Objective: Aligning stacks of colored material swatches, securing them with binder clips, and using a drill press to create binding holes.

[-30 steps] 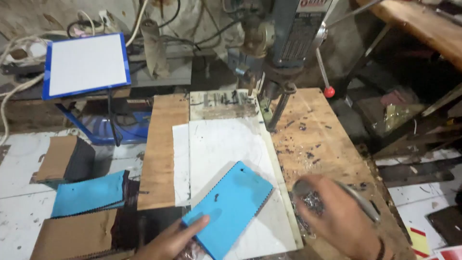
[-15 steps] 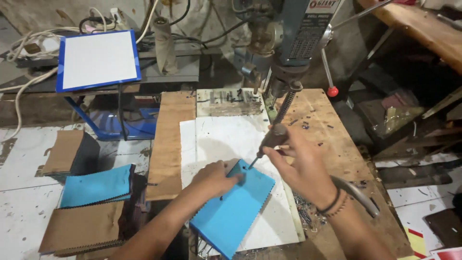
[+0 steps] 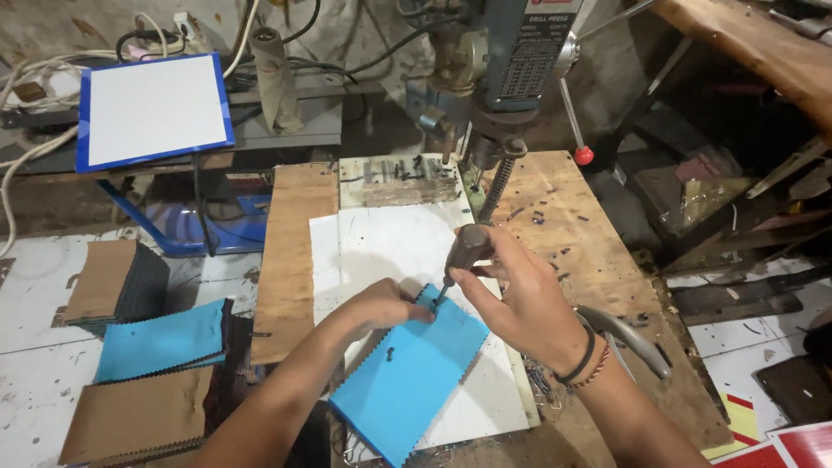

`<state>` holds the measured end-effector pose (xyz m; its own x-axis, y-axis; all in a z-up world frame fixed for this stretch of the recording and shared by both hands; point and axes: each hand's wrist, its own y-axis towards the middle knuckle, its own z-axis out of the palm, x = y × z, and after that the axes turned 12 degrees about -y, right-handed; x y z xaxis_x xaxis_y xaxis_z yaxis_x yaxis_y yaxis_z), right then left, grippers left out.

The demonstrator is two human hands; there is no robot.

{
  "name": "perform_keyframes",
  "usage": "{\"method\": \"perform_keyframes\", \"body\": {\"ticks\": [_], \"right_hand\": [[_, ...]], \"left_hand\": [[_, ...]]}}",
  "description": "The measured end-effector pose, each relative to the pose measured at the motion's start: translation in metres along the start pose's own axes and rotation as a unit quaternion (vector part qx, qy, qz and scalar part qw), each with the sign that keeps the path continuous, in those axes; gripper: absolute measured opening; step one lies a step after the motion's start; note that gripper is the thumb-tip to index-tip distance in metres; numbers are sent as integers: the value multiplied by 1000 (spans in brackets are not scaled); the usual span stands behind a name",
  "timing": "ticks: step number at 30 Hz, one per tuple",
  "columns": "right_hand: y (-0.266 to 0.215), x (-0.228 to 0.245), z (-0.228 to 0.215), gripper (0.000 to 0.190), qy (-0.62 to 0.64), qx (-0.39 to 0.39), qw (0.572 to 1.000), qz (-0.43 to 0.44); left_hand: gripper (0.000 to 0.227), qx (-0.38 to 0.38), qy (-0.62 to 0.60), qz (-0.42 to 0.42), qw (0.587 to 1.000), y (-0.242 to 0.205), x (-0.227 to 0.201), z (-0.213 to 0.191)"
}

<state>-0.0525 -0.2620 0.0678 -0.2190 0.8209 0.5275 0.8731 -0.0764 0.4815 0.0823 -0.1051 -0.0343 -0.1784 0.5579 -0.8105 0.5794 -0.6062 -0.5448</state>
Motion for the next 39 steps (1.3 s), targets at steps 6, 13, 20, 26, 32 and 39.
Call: {"method": "perform_keyframes", "body": {"ticks": [6,13,20,26,32,39], "right_hand": [[-1,6,-1,40,-19,-2,1000,-18],[-1,6,1,41,-30,3,999,-17],[-9,-6,18,36,-44,59,997,-19],[-7,-15,22,34,-42,83,996,-16],[-6,-14,7,29,5,4,999,-37],[-1,-31,-34,22,-139,127,979,82]], "left_hand": [[80,-22,-65,-56,996,-57,-47,-2],[82,-17,-82,-40,996,-42,-38,3],[74,-30,-97,-33,994,-1,-8,-2],[71,-36,-107,-32,993,-18,-17,1],[64,-34,-104,-12,994,-23,-23,1],[77,6,-62,-18,998,-6,-8,-9]]}}
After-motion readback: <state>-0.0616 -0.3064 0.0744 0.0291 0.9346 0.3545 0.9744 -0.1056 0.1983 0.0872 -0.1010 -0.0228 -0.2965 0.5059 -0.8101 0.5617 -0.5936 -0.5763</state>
